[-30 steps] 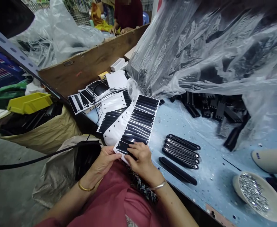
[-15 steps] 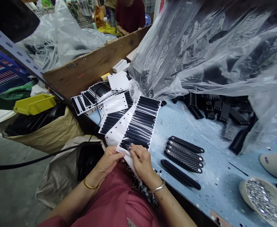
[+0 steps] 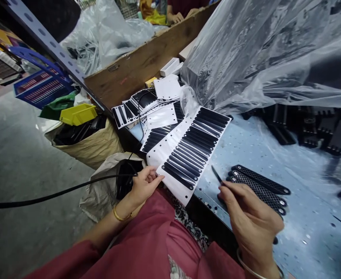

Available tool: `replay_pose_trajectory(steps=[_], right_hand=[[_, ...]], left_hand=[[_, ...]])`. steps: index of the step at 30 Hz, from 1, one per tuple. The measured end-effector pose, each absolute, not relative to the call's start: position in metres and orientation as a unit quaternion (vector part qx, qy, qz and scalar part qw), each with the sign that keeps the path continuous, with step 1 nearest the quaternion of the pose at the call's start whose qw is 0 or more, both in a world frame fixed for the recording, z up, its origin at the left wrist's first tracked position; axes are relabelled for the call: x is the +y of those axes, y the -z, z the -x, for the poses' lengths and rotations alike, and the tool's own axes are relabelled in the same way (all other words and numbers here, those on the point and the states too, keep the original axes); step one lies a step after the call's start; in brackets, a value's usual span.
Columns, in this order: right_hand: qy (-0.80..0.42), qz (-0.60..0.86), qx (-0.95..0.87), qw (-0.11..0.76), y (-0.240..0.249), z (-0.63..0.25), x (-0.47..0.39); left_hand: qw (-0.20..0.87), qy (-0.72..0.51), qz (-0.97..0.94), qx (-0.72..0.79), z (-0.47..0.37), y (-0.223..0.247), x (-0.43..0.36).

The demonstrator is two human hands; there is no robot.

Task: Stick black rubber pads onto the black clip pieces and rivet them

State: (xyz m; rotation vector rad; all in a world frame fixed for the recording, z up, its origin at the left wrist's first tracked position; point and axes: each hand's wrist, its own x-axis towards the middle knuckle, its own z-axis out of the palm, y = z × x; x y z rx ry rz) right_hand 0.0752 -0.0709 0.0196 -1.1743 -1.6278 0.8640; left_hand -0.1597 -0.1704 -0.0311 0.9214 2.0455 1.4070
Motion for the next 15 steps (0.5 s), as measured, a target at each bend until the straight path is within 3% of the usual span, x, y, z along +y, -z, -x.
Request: replay_pose_trajectory(steps=[2, 6, 8, 15], right_hand=[[-0.303, 0.451, -0.732, 0.411, -0.025, -0.089, -0.081], [-0.306, 0.348, -0.805, 0.371, -0.030, -0.101, -0.101], [-0.304, 0.343, -0.809, 0.368, -0.029, -0.108, -0.107], [-0.223, 0.416, -0.780, 0.411, -0.016, -0.160, -0.127]], left_hand=[[0.282, -0.507, -0.386, 0.718, 0.146, 0.008, -0.171], [0.573, -0.460, -0.373, 0.566, 0.105, -0.027, -0.153], [0.670, -0.415, -0.340, 0.512, 0.087, -0.031, -0.139], [0.730, -0.380, -0.324, 0.466, 0.053, -0.022, -0.106]])
